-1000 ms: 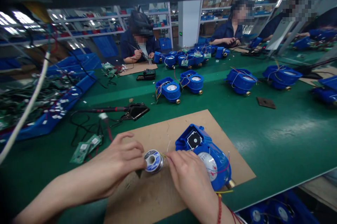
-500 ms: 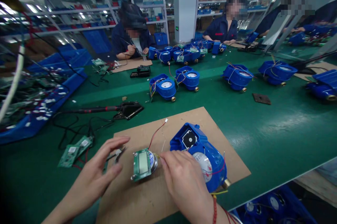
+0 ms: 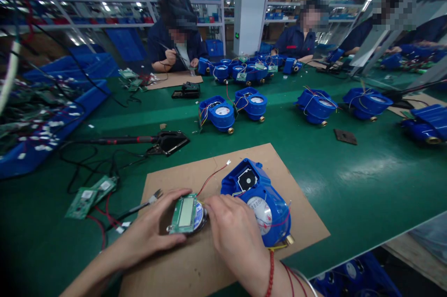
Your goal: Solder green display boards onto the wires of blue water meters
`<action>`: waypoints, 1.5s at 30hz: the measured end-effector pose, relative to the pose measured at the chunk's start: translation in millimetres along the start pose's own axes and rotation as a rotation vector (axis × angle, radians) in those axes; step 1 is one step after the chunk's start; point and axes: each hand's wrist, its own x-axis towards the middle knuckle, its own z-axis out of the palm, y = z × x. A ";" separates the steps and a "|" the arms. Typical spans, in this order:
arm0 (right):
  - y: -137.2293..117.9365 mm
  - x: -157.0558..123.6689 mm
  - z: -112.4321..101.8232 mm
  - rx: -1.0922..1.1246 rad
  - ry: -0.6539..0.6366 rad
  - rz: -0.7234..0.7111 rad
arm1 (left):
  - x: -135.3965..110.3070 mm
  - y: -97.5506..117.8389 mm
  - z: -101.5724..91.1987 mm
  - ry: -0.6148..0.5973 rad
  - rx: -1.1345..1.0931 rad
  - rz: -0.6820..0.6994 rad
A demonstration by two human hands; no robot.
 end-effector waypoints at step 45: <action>1.4 1.3 3.4 0.212 0.071 -0.046 | 6.1 52.9 17.7 0.451 0.174 0.214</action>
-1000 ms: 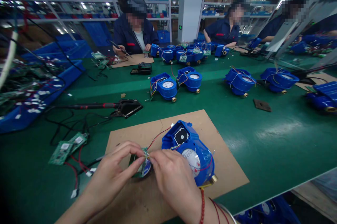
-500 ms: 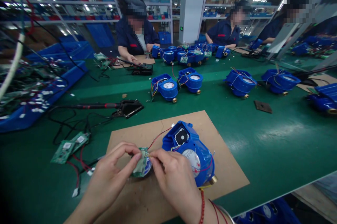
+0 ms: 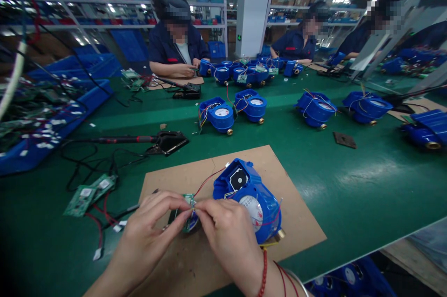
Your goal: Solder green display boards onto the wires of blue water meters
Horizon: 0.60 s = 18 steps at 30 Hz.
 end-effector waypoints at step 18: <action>-8.4 3.0 -15.4 0.228 -0.103 0.205 | 0.7 3.0 -15.9 -0.052 -0.039 -0.192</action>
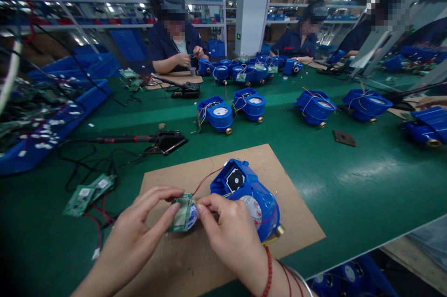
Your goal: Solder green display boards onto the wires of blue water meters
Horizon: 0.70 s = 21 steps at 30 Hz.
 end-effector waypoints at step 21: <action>-0.8 3.1 -4.2 0.107 -0.072 0.013 | 10.2 10.7 8.2 -0.083 -0.129 -0.062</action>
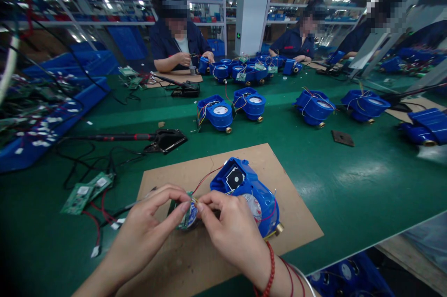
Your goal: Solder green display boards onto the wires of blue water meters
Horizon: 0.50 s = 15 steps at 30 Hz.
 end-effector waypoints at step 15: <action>-1.1 1.3 -3.9 0.048 -0.010 -0.008 | 0.0 -1.7 0.2 -0.007 0.054 0.025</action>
